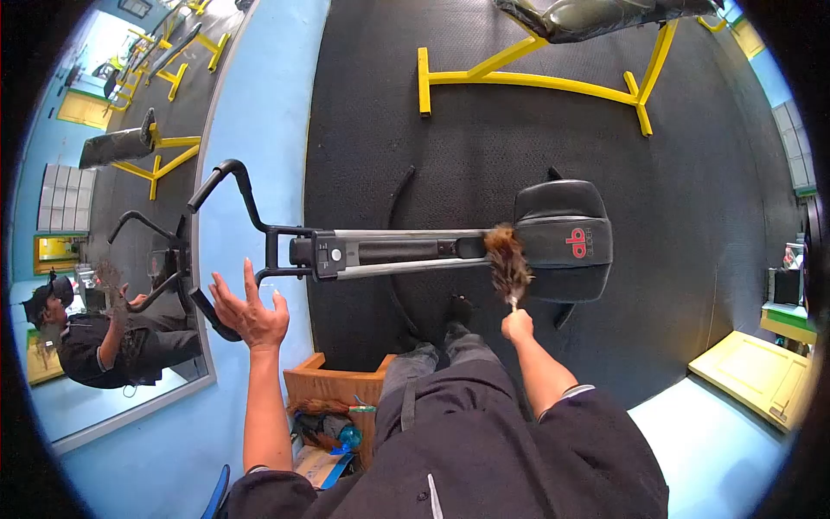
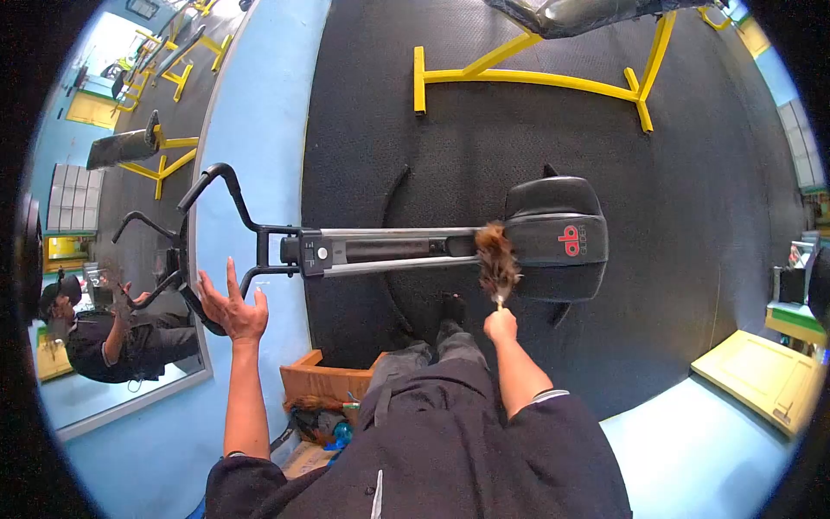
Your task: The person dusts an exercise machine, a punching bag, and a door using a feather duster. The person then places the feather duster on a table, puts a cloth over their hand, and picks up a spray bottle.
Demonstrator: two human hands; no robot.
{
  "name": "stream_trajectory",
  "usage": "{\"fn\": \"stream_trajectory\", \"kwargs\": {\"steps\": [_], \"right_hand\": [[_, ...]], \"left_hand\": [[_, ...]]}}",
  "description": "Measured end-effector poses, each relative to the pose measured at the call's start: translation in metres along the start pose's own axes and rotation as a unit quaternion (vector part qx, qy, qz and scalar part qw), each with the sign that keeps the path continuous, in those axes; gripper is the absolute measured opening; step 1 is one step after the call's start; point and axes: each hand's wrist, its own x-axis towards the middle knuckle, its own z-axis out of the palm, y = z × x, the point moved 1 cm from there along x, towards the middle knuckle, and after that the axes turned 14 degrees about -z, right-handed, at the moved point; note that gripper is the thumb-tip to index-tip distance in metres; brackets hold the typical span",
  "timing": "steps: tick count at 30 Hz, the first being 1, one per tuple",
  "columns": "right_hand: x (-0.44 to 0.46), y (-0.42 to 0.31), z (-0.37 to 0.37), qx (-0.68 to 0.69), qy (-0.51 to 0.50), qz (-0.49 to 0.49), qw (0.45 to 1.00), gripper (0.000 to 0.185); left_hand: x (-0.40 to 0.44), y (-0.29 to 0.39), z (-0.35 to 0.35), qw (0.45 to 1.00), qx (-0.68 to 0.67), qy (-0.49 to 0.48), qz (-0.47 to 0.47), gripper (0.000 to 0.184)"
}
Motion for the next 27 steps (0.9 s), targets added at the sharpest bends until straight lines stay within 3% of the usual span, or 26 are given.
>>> {"fn": "stream_trajectory", "kwargs": {"steps": [1,3,5,6,7,10,13,18,20,21,23,27], "right_hand": [[-0.008,0.000,-0.007,-0.020,-0.032,0.027,0.999,0.024],[-0.041,-0.010,-0.007,-0.048,-0.084,-0.028,0.995,0.025],[-0.073,-0.017,-0.001,0.009,-0.087,-0.186,0.979,0.026],[-0.090,-0.030,-0.008,0.031,-0.094,-0.211,0.973,0.023],[-0.094,-0.039,-0.011,0.006,-0.127,-0.216,0.968,0.021],[-0.053,-0.007,0.015,0.030,-0.015,-0.213,0.976,0.020],[-0.029,0.001,-0.014,-0.052,-0.038,-0.063,0.996,0.024],[-0.068,-0.075,-0.023,-0.106,-0.160,-0.158,0.969,0.028],[-0.075,-0.102,-0.016,-0.045,-0.191,-0.211,0.958,0.026],[-0.073,-0.109,-0.011,-0.013,-0.200,-0.241,0.950,0.025],[-0.058,-0.115,-0.019,-0.066,-0.174,-0.254,0.949,0.026],[-0.022,-0.124,-0.038,-0.206,-0.113,-0.182,0.955,0.028]], "left_hand": [[-0.002,0.000,0.002,1.000,-0.004,-0.022,0.006,0.078],[-0.006,-0.005,0.008,0.999,0.005,-0.037,0.014,0.075],[-0.008,-0.013,0.022,0.985,-0.019,-0.161,0.056,0.073],[-0.009,-0.014,0.024,0.977,-0.001,-0.200,0.074,0.070],[-0.009,-0.017,0.027,0.976,0.001,-0.204,0.074,0.070],[-0.002,-0.020,0.035,0.961,0.012,-0.261,0.089,0.068],[0.007,-0.036,0.046,0.953,0.026,-0.288,0.092,0.065],[0.019,-0.052,0.059,0.916,0.159,-0.365,0.054,0.060],[0.020,-0.055,0.070,0.850,0.336,-0.406,0.026,0.060],[0.019,-0.056,0.075,0.849,0.336,-0.408,0.023,0.060],[0.016,-0.060,0.083,0.821,0.376,-0.430,0.002,0.067],[0.013,-0.066,0.099,0.802,0.404,-0.439,-0.034,0.073]]}}
